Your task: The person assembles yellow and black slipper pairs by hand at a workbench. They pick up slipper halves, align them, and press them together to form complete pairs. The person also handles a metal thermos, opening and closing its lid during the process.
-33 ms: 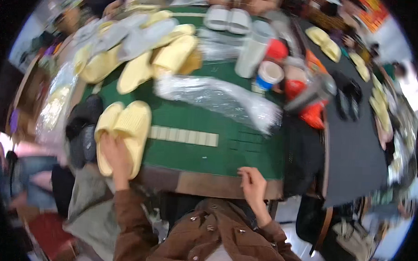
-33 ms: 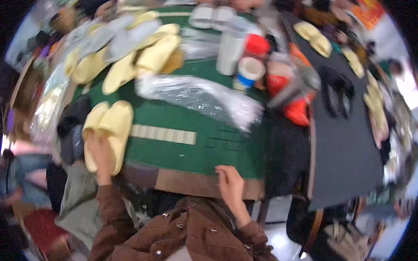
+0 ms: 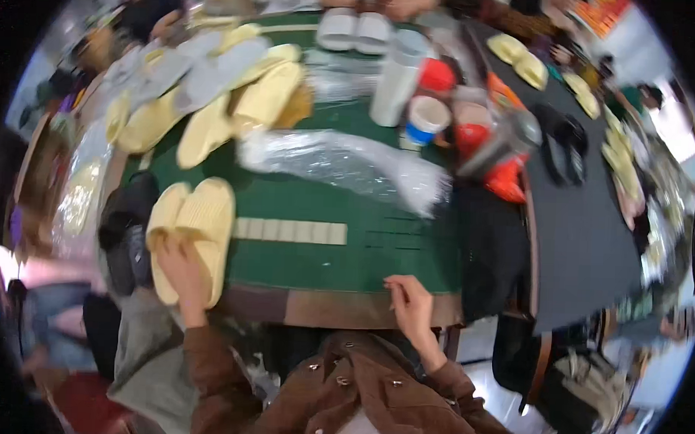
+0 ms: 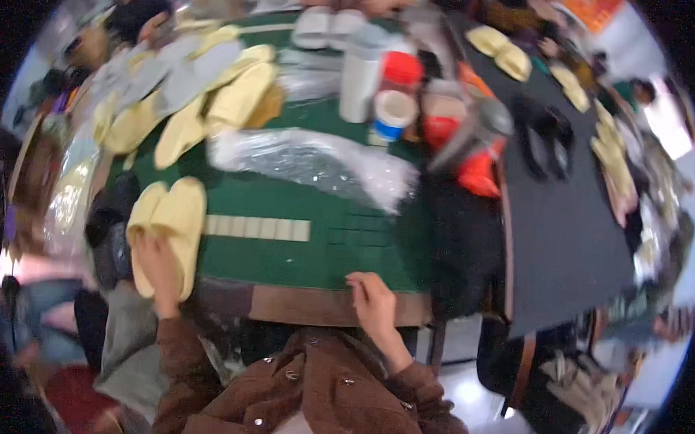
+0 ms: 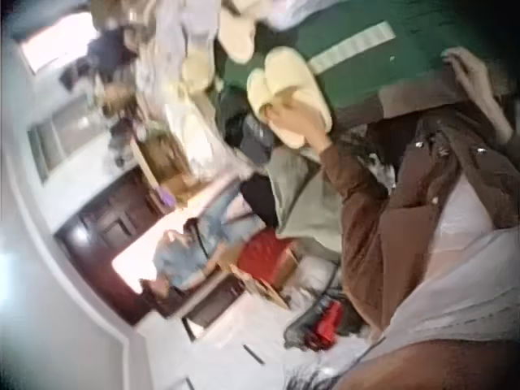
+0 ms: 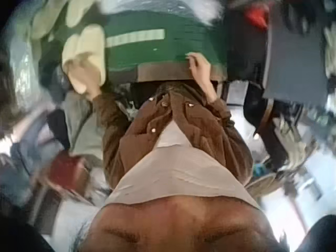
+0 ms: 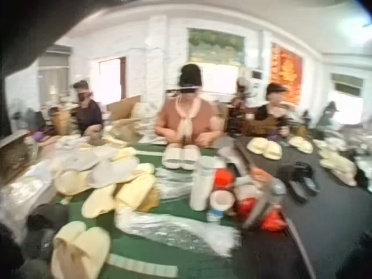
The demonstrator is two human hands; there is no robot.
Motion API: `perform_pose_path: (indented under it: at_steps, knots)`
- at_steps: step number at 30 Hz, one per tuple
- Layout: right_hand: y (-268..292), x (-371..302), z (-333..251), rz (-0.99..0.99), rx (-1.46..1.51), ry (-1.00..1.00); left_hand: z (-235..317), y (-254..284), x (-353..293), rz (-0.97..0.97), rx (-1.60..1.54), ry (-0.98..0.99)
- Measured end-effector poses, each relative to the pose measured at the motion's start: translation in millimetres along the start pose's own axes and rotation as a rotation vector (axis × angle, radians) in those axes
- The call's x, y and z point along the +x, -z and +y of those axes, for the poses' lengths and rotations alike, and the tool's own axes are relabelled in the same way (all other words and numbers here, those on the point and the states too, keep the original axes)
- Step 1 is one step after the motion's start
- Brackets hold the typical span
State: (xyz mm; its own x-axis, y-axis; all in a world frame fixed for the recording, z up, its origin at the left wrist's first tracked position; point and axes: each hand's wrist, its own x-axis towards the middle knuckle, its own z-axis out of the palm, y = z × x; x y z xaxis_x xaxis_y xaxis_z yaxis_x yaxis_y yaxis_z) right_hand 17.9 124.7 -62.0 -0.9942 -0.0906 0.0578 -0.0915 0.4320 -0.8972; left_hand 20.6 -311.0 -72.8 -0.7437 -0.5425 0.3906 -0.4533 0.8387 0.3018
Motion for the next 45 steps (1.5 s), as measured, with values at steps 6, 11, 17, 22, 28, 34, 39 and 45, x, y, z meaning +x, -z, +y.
perform_pose_path:
  at_steps: [6, 11, 17, 22, 28, 34, 39, 45]
  knots:
    - [1, 1, 3, 0.033, 0.025, 0.101, -39, -8, -3, 0.207, -0.013, -0.105]
    - [5, -4, 12, 0.026, 0.037, 0.147, 48, 23, -34, 0.248, -0.131, -0.128]
    - [38, -10, -14, -0.066, 0.254, 0.032, 140, 35, -76, 0.032, -0.423, -0.324]
    - [135, -20, -52, 0.203, 0.060, 0.058, 197, 29, -114, -0.257, -0.592, -0.491]
    - [265, 44, -12, 0.689, -0.137, 0.070, 212, 16, -142, -0.445, -0.687, -0.555]
    - [325, 163, 60, 0.654, -0.736, -0.064, 205, 6, -147, -0.417, -0.519, -0.603]
    - [326, 227, 61, 0.601, -0.872, -0.325, 207, 2, -149, -0.409, -0.469, -0.612]
    - [326, 243, 79, 0.631, -0.965, -0.398, 211, 3, -149, -0.430, -0.475, -0.571]
